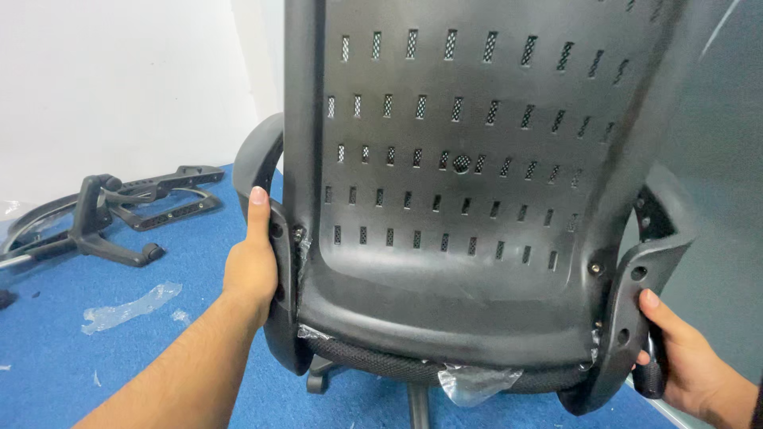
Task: The person assembles an office chair by attaching the backrest to the seat using a screwdriver. They insert screws into the backrest and tighten them to secure the connection.
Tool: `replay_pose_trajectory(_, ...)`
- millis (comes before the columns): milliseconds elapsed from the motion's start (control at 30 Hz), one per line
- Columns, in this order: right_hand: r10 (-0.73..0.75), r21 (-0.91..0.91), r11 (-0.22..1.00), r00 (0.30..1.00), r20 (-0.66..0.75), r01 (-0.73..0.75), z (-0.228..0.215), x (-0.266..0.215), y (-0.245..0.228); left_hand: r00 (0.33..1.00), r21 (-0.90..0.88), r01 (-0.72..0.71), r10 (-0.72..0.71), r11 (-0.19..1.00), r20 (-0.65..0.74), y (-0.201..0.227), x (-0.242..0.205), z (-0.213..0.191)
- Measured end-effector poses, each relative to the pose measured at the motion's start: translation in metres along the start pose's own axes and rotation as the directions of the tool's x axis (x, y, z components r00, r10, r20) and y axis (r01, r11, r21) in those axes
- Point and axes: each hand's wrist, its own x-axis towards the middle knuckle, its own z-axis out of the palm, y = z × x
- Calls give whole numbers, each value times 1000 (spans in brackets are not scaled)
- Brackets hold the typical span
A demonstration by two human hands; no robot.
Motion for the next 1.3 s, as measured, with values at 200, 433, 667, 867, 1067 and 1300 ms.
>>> replay_pose_trajectory(200, -107, -56, 993, 994, -2, 106, -1, -2, 2, 993, -72, -48, 55, 996, 104, -13, -19, -2)
replay_pose_trajectory(433, -31, -107, 994, 998, -53, 25, -21, 13, 10, 974, -43, -117, 123, 992, 189, -11, -37, -7)
replay_pose_trajectory(667, -85, -283, 957, 993, -77, 60, -17, 9, 16, 977, -111, -182, 192, 977, 92, -16, -48, 1)
replay_pose_trajectory(867, -100, -427, 904, 966, -240, -12, 27, -31, -6, 968, -140, -233, 243, 962, 57, -30, -54, 1)
replay_pose_trajectory(1067, -164, -326, 943, 944, -287, 64, 63, -72, -17, 956, -172, -283, 292, 943, 30, -39, -56, 4)
replay_pose_trajectory(1300, -375, -407, 892, 824, -425, 197, 79, -97, -3, 949, 73, -309, 312, 948, -38, -43, -67, -7)
